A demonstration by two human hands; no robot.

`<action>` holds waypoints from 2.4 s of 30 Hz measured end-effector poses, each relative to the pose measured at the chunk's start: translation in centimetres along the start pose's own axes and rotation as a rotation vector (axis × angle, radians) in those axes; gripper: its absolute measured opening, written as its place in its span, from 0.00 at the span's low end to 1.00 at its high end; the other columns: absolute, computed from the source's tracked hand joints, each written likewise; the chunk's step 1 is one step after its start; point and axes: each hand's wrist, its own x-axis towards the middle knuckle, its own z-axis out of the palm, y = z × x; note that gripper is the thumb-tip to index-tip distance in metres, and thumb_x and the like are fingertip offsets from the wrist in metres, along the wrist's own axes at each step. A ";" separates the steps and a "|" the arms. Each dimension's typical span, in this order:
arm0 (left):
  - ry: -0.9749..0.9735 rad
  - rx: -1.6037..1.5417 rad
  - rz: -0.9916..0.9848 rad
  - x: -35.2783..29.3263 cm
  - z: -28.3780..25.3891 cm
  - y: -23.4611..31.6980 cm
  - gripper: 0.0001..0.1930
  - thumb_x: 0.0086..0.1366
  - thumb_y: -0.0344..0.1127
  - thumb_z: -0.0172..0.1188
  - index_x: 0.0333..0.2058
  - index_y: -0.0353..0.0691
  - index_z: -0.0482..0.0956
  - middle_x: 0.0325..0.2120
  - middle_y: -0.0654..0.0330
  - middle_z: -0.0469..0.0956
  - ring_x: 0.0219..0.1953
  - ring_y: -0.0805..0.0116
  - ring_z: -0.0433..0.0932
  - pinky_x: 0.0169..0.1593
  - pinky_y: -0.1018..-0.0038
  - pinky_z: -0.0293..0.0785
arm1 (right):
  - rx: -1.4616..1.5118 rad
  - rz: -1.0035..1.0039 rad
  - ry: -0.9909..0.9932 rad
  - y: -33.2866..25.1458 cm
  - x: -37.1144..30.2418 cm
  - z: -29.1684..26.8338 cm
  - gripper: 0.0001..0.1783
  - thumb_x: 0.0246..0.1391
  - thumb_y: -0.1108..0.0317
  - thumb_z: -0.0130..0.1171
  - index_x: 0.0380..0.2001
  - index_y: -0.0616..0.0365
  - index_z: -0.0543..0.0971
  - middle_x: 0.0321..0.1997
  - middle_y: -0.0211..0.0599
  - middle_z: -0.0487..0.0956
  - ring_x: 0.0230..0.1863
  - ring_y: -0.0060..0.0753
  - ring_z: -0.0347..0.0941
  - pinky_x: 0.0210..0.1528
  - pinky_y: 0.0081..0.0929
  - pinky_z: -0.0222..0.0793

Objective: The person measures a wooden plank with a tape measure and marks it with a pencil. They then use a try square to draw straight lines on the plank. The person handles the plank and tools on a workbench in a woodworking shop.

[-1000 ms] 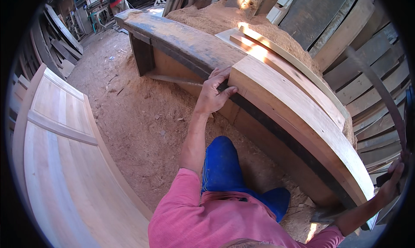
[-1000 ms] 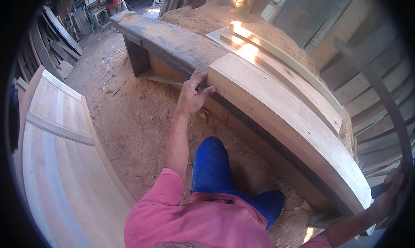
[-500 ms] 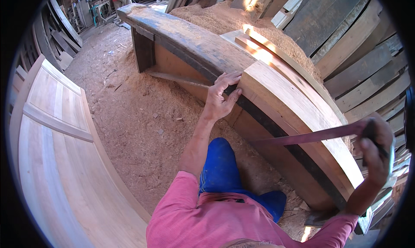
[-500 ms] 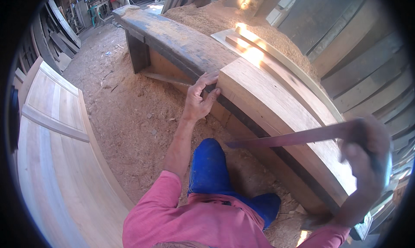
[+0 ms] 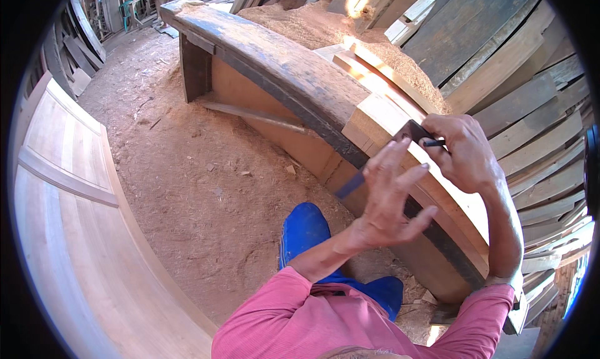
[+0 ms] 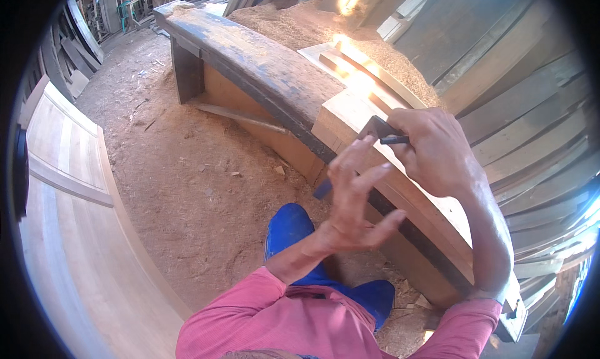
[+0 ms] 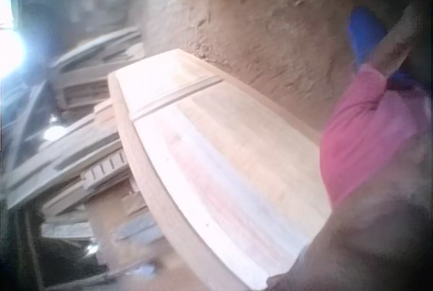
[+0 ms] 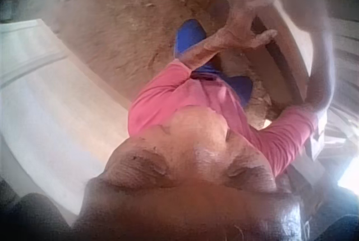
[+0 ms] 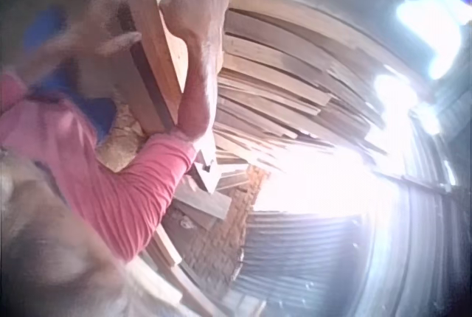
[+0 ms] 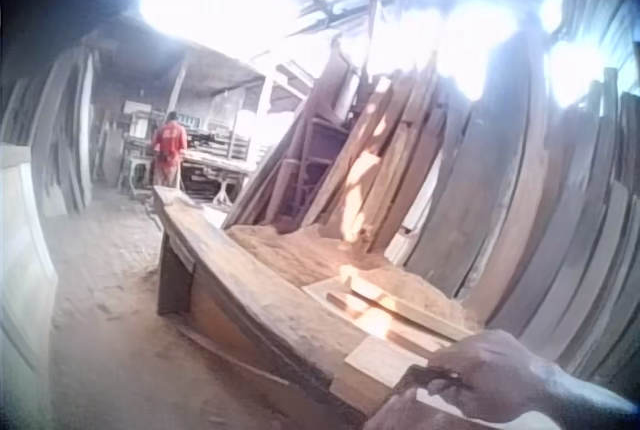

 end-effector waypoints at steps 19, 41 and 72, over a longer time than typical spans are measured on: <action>0.166 0.105 -0.198 0.1 6.8 0.0 0.60 0.61 0.49 0.80 0.77 0.28 0.45 0.76 0.18 0.41 0.78 0.25 0.43 0.76 0.36 0.45 | 0.073 0.024 -0.035 0.4 1.4 2.8 0.10 0.51 0.72 0.64 0.37 0.62 0.85 0.32 0.59 0.82 0.39 0.67 0.81 0.43 0.54 0.76; 0.210 0.086 -0.184 0.0 7.2 -1.0 0.56 0.65 0.44 0.75 0.79 0.26 0.46 0.78 0.18 0.42 0.81 0.17 0.39 0.79 0.30 0.33 | 0.080 -0.016 0.026 0.4 1.6 3.3 0.08 0.56 0.70 0.64 0.36 0.64 0.83 0.29 0.59 0.81 0.36 0.67 0.81 0.41 0.52 0.75; 0.188 0.126 -0.181 0.3 6.5 -1.0 0.53 0.66 0.44 0.75 0.75 0.20 0.50 0.74 0.17 0.49 0.80 0.18 0.44 0.79 0.32 0.37 | 0.079 -0.047 0.064 -0.1 1.9 3.4 0.07 0.58 0.69 0.63 0.33 0.63 0.81 0.26 0.58 0.78 0.33 0.69 0.78 0.38 0.53 0.72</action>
